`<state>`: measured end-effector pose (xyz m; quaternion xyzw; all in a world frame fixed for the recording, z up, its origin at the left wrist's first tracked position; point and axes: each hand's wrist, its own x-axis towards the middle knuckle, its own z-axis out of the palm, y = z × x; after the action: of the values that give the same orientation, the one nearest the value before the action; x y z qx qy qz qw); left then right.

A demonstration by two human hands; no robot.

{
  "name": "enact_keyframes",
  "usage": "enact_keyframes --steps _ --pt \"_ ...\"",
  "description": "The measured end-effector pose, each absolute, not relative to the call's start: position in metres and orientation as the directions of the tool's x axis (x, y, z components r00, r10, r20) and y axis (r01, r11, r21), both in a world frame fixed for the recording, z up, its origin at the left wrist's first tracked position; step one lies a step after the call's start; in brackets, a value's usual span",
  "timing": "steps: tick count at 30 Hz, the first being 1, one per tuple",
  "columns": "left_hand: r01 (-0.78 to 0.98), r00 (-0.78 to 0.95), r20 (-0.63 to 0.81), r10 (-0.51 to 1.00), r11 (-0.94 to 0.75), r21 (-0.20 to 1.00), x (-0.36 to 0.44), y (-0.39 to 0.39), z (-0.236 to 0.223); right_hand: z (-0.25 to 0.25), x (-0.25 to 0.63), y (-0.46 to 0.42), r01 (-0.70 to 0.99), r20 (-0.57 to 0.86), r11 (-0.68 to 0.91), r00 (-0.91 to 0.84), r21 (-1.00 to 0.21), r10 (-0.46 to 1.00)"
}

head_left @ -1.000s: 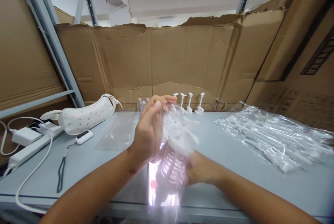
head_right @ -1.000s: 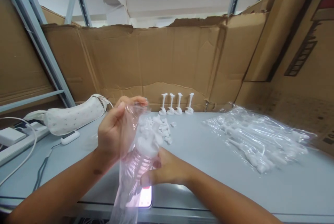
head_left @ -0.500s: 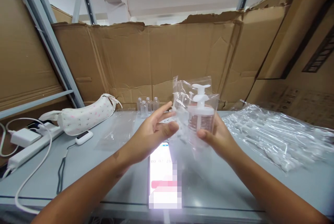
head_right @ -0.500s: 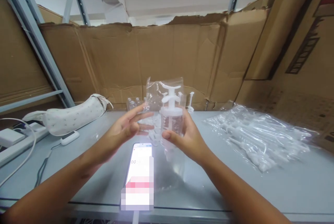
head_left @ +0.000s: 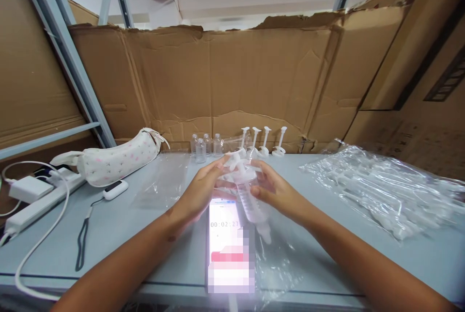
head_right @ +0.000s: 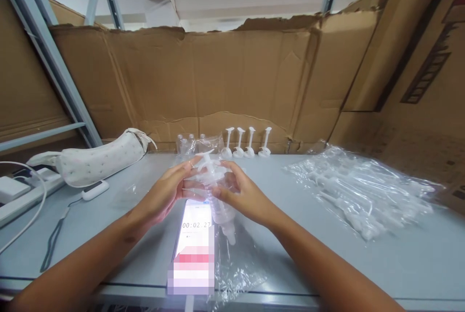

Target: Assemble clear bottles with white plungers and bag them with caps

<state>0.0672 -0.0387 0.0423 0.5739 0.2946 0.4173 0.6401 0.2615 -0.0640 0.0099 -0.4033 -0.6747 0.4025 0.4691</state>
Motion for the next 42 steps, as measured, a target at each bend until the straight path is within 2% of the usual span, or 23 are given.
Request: enact_keyframes --steps 5,10,14,18,20,23,26,28,31,37,39,42 --pt "-0.174 0.386 0.183 0.904 -0.124 0.977 0.061 -0.035 0.051 0.010 0.261 -0.063 -0.038 0.142 0.138 -0.390 -0.990 0.910" --pt "-0.127 0.303 0.219 0.928 -0.188 0.974 0.059 -0.039 0.066 0.004 0.258 -0.062 -0.131 0.058 -0.018 -0.555 -0.991 0.830" --pt "-0.007 0.331 0.276 0.902 -0.290 0.957 0.063 -0.045 0.071 -0.002 0.254 -0.060 -0.174 0.055 -0.064 -0.599 -0.983 0.799" --pt "0.149 0.353 0.386 0.852 -0.459 0.876 0.064 -0.047 0.064 -0.004 0.251 -0.060 -0.209 0.073 -0.060 -0.572 -0.976 0.817" --pt "0.254 0.310 0.504 0.806 -0.581 0.773 0.061 -0.046 0.060 -0.003 0.250 -0.062 -0.208 0.072 -0.058 -0.568 -0.976 0.820" --pt "0.500 0.312 0.692 0.651 -0.732 0.463 0.057 -0.046 0.058 -0.003 0.249 -0.063 -0.208 0.064 -0.060 -0.543 -0.976 0.837" --pt "0.688 0.407 0.712 0.572 -0.704 0.173 0.056 -0.049 0.059 -0.004 0.249 -0.064 -0.220 0.058 -0.056 -0.480 -0.974 0.875" --pt "0.742 0.437 0.682 0.587 -0.664 0.096 0.056 -0.050 0.061 -0.005 0.249 -0.065 -0.224 0.056 -0.055 -0.461 -0.973 0.886" --pt "0.722 0.469 0.632 0.617 -0.680 0.129 0.056 -0.052 0.064 -0.004 0.248 -0.066 -0.221 0.056 -0.054 -0.461 -0.974 0.885" --pt "0.505 0.513 0.547 0.662 -0.748 0.431 0.052 -0.054 0.072 -0.001 0.246 -0.066 -0.240 0.081 -0.046 -0.491 -0.970 0.867" --pt "0.420 0.457 0.599 0.657 -0.753 0.506 0.052 -0.052 0.072 -0.001 0.246 -0.065 -0.244 0.085 -0.047 -0.504 -0.969 0.859" --pt "0.284 0.270 0.665 0.696 -0.717 0.636 0.052 -0.045 0.070 -0.001 0.247 -0.065 -0.249 0.099 -0.039 -0.516 -0.968 0.851"
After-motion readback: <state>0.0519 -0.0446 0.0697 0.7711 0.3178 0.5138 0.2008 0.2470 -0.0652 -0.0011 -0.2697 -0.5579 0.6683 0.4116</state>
